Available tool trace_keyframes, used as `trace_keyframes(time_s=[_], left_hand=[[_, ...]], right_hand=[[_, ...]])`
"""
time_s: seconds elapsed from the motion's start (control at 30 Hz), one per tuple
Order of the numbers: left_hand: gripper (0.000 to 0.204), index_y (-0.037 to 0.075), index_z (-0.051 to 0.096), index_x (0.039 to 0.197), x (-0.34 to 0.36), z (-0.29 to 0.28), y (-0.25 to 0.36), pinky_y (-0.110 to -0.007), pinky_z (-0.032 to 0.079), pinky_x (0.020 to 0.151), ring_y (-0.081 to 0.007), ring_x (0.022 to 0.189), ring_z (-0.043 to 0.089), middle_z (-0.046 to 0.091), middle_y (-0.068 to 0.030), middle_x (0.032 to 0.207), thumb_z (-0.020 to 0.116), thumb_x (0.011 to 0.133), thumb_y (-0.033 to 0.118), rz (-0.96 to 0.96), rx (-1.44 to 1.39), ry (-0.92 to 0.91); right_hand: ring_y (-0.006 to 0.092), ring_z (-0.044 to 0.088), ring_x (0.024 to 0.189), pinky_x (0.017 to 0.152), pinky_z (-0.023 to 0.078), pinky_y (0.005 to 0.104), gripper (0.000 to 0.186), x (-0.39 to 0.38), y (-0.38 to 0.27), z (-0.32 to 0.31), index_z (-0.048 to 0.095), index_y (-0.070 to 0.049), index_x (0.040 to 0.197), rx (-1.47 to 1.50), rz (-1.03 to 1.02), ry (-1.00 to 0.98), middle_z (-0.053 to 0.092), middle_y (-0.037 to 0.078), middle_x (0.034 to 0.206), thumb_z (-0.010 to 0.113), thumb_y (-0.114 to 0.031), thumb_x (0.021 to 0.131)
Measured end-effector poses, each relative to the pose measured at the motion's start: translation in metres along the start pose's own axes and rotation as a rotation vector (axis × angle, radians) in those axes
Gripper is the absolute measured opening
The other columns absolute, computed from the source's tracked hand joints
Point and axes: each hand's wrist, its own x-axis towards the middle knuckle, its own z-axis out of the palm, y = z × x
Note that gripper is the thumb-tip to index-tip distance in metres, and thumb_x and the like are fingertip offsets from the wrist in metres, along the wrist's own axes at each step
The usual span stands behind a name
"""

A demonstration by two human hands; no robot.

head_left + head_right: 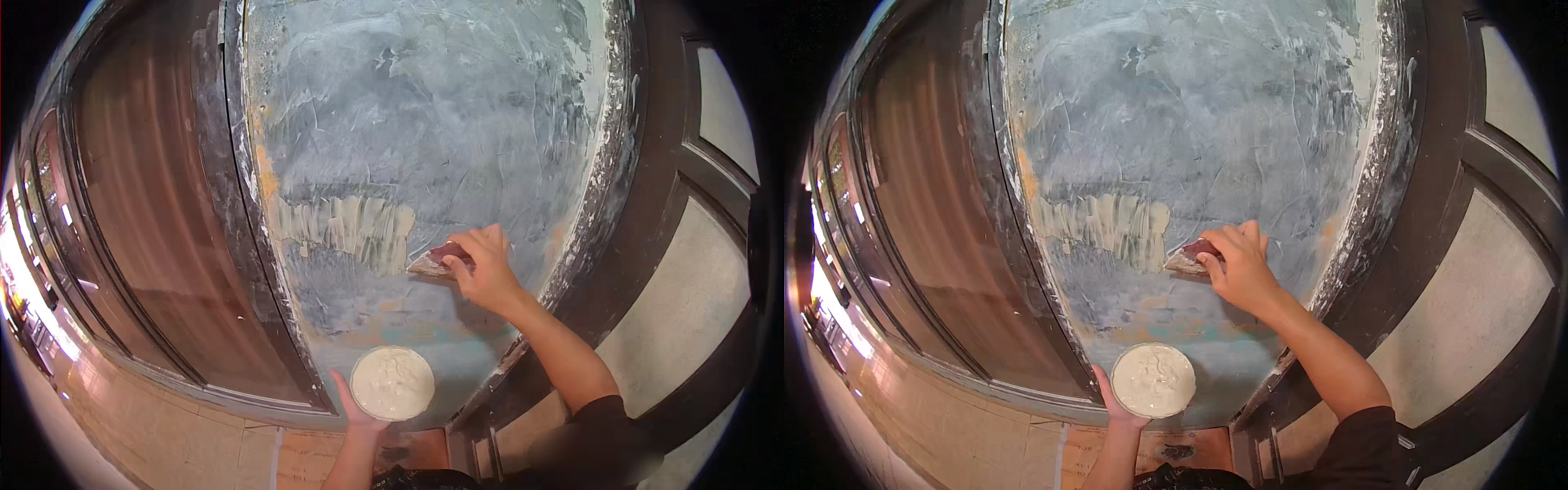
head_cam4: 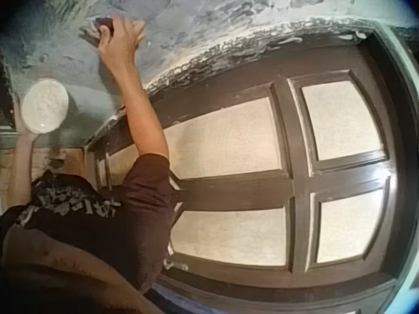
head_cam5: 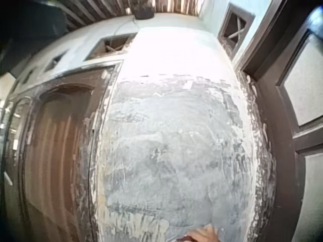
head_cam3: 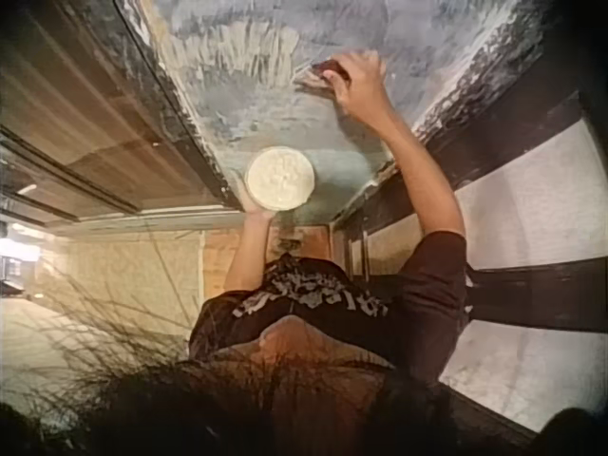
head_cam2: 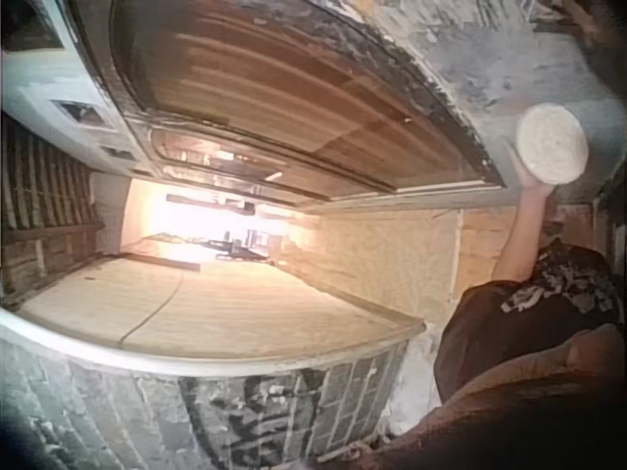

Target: The person applies wall putty to a damaged section of a wall using a scraper.

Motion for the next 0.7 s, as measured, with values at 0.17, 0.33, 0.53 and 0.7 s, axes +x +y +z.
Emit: trace_keyframes(time_s=[0.17, 0.33, 0.53, 0.7], left_hand=[[0.112, 0.002, 0.042, 0.154, 0.005, 0.000, 0.003, -0.057, 0.044, 0.112, -0.0407, 0.138, 0.050, 0.047, -0.0206, 0.154, 0.023, 0.088, 0.092, 0.026, -0.004, -0.046], [0.110, 0.005, 0.044, 0.153, 0.008, 0.003, 0.003, -0.058, 0.046, 0.109, -0.0389, 0.136, 0.052, 0.049, -0.0186, 0.154, 0.025, 0.088, 0.092, 0.012, 0.006, -0.029], [0.110, 0.005, 0.044, 0.153, 0.014, 0.000, 0.001, -0.058, 0.046, 0.109, -0.0390, 0.135, 0.053, 0.050, -0.0187, 0.153, 0.025, 0.088, 0.092, -0.004, -0.007, -0.041], [0.110, 0.005, 0.044, 0.153, 0.018, -0.001, 0.001, -0.059, 0.046, 0.109, -0.0387, 0.135, 0.053, 0.049, -0.0191, 0.153, 0.025, 0.088, 0.092, 0.005, -0.013, -0.009]], right_hand=[[0.0292, 0.045, 0.098, 0.090, 0.032, 0.0451, 0.026, -0.006, 0.002, 0.014, 0.068, -0.011, 0.113, 0.023, 0.035, -0.013, 0.062, 0.003, 0.097, 0.074, -0.015, 0.088], [0.0290, 0.046, 0.099, 0.088, 0.032, 0.0444, 0.024, -0.007, 0.006, 0.023, 0.068, -0.012, 0.112, 0.035, 0.038, -0.015, 0.062, 0.003, 0.097, 0.073, -0.016, 0.089], [0.0285, 0.047, 0.099, 0.088, 0.031, 0.0444, 0.026, -0.002, 0.013, 0.024, 0.069, -0.011, 0.115, 0.003, 0.066, 0.010, 0.064, 0.003, 0.099, 0.073, -0.017, 0.090], [0.0285, 0.047, 0.099, 0.087, 0.031, 0.0444, 0.030, -0.010, 0.015, 0.027, 0.068, -0.010, 0.116, -0.004, 0.095, 0.011, 0.065, 0.003, 0.101, 0.074, -0.019, 0.088]])
